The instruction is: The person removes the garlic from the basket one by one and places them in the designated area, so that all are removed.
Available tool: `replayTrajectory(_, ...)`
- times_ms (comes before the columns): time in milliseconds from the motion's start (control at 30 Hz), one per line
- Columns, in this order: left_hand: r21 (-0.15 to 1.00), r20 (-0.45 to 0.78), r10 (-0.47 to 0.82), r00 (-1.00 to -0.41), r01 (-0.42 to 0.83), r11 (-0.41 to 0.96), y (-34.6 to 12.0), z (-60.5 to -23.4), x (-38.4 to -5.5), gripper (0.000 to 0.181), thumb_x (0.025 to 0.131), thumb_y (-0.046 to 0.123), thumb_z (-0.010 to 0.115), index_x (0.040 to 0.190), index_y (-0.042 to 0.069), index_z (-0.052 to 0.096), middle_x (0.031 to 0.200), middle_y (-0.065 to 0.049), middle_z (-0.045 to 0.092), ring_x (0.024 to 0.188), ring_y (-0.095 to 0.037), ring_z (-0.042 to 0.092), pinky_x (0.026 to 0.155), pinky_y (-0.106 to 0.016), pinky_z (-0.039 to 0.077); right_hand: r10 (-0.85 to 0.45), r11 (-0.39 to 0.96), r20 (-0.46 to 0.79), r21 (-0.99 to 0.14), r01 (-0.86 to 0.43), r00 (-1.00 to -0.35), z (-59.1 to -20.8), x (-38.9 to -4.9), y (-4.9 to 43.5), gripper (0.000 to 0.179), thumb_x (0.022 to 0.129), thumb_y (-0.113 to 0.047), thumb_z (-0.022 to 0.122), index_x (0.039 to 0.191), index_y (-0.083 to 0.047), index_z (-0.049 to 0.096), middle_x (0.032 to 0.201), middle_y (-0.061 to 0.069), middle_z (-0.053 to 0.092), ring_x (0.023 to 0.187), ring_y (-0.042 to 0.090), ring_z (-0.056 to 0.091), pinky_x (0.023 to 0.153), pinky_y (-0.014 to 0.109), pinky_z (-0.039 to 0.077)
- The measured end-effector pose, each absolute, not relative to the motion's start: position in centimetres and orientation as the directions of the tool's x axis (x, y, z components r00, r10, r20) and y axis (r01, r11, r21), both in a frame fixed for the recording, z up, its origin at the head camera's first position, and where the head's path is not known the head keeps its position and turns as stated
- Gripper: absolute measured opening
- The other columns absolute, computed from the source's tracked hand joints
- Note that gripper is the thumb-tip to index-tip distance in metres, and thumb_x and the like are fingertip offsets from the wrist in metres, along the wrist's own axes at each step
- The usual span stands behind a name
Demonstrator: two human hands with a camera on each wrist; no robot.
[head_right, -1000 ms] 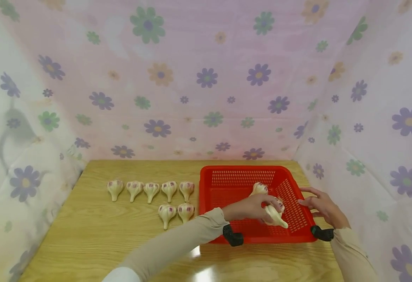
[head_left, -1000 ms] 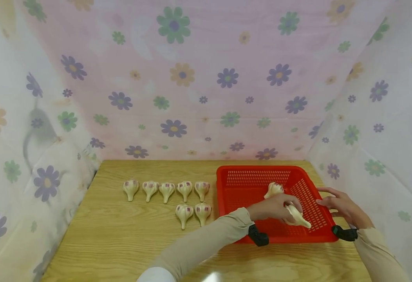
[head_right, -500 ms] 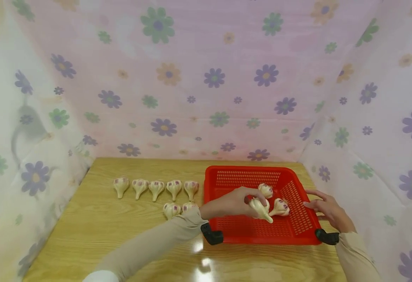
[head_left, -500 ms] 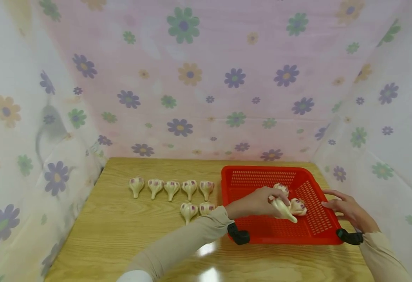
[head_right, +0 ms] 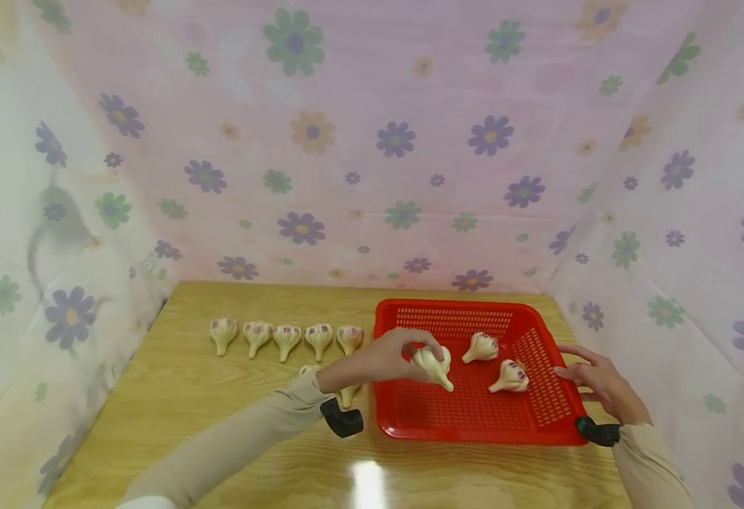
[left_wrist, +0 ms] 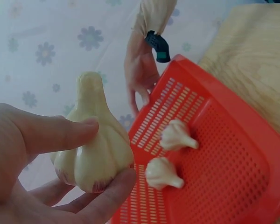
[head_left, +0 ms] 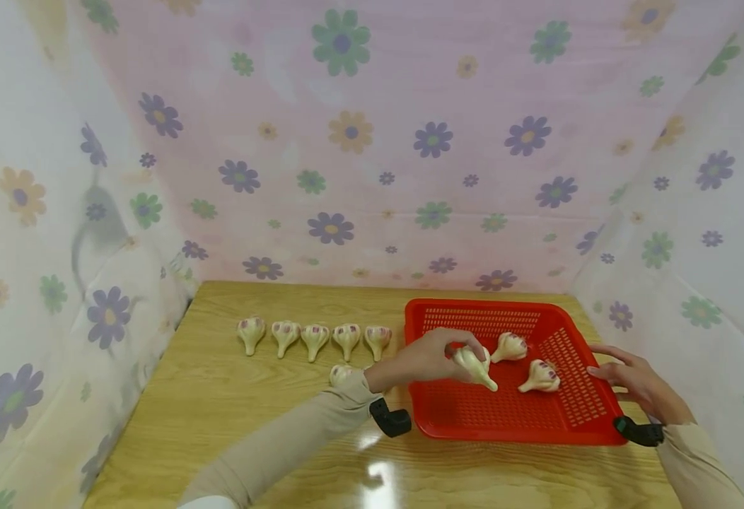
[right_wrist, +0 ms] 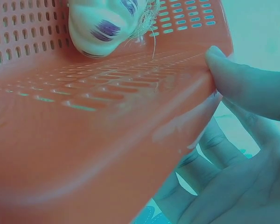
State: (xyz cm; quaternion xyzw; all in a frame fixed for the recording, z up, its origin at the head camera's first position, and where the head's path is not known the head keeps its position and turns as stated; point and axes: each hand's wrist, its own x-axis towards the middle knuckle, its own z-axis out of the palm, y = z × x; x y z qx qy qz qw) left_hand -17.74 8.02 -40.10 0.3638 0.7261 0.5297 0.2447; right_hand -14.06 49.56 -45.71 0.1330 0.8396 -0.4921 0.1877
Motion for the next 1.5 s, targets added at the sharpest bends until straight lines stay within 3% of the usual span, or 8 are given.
replayTrajectory(267,0.928,0.048,0.794,-0.606,0.322,0.190,5.6,-39.8,-17.9,0.026,0.080,0.007,0.075,0.101,0.020,0.066,0.110,0.011,0.058,0.082,-0.008,0.056,0.065,-0.023,0.051,0.045,0.452,-0.454,-0.785,0.424,-0.890,-45.8,-13.8,49.8,0.076,0.094,-0.030,0.058,0.147,0.003,0.013,0.106,0.005,0.063,0.091,0.025,0.064,0.078,0.048,0.053)
replayTrajectory(500,0.898,0.098,0.801,-0.591,0.400,0.186,3.0,-39.4,-17.7,0.024,0.082,0.007,0.073,0.102,0.018,0.066,0.110,0.006,0.058,0.088,-0.009,0.054,0.068,-0.023,0.050,0.040,0.451,-0.466,-0.781,0.432,-0.884,-45.7,-13.9,49.9,0.078,0.095,-0.031,0.057,0.147,0.005,0.011,0.106,0.004,0.063,0.091,0.025,0.064,0.078,0.047,0.053)
replayTrajectory(800,0.899,0.118,0.778,-0.617,0.400,0.181,0.3,-39.6,-17.6,0.025,0.083,0.003,0.072,0.101,0.018,0.066,0.113,0.004,0.057,0.092,-0.012,0.054,0.070,-0.027,0.051,-0.001,0.469,-0.460,-0.785,0.406,-0.888,-45.7,-13.7,50.1,0.076,0.097,-0.031,0.053,0.148,0.005,0.009,0.115,0.007,0.059,0.094,0.026,0.063,0.080,0.046,0.053)
replayTrajectory(1067,0.892,0.111,0.757,-0.644,0.401,0.210,-2.3,-40.0,-17.4,0.026,0.083,0.004,0.071,0.102,0.021,0.065,0.112,0.006,0.057,0.090,-0.015,0.051,0.071,-0.030,0.053,0.027,0.454,-0.472,-0.780,0.432,-0.881,-45.6,-14.1,49.9,0.078,0.095,-0.032,0.056,0.148,0.004,0.010,0.111,0.004,0.061,0.095,0.025,0.063,0.080,0.047,0.052)
replayTrajectory(1233,0.899,0.088,0.740,-0.667,0.373,0.230,-4.0,-40.6,-17.5,0.027,0.082,0.004,0.073,0.102,0.021,0.064,0.126,0.004,0.054,0.102,-0.019,0.051,0.072,-0.029,0.053,0.025,0.455,-0.474,-0.779,0.432,-0.880,-45.7,-14.1,49.9,0.079,0.095,-0.032,0.055,0.148,0.005,0.010,0.110,0.002,0.061,0.093,0.024,0.063,0.080,0.046,0.052)
replayTrajectory(1333,0.897,0.092,0.726,-0.681,0.373,0.236,-4.9,-40.9,-17.6,0.027,0.081,0.003,0.073,0.101,0.019,0.064,0.132,0.002,0.051,0.099,-0.019,0.049,0.069,-0.028,0.052,0.009,0.460,-0.464,-0.785,0.416,-0.886,-45.8,-14.0,50.0,0.078,0.096,-0.031,0.054,0.148,0.005,0.009,0.113,0.005,0.060,0.093,0.024,0.063,0.080,0.046,0.052)
replayTrajectory(1500,0.893,0.103,0.706,-0.701,0.378,0.245,-6.0,-40.8,-17.5,0.025,0.082,-0.001,0.071,0.103,0.010,0.064,0.123,-0.005,0.056,0.089,-0.023,0.046,0.066,-0.031,0.050,-0.007,0.458,-0.452,-0.794,0.399,-0.892,-46.0,-14.0,49.9,0.077,0.096,-0.030,0.053,0.147,0.006,0.009,0.116,0.008,0.060,0.093,0.026,0.064,0.079,0.047,0.053)
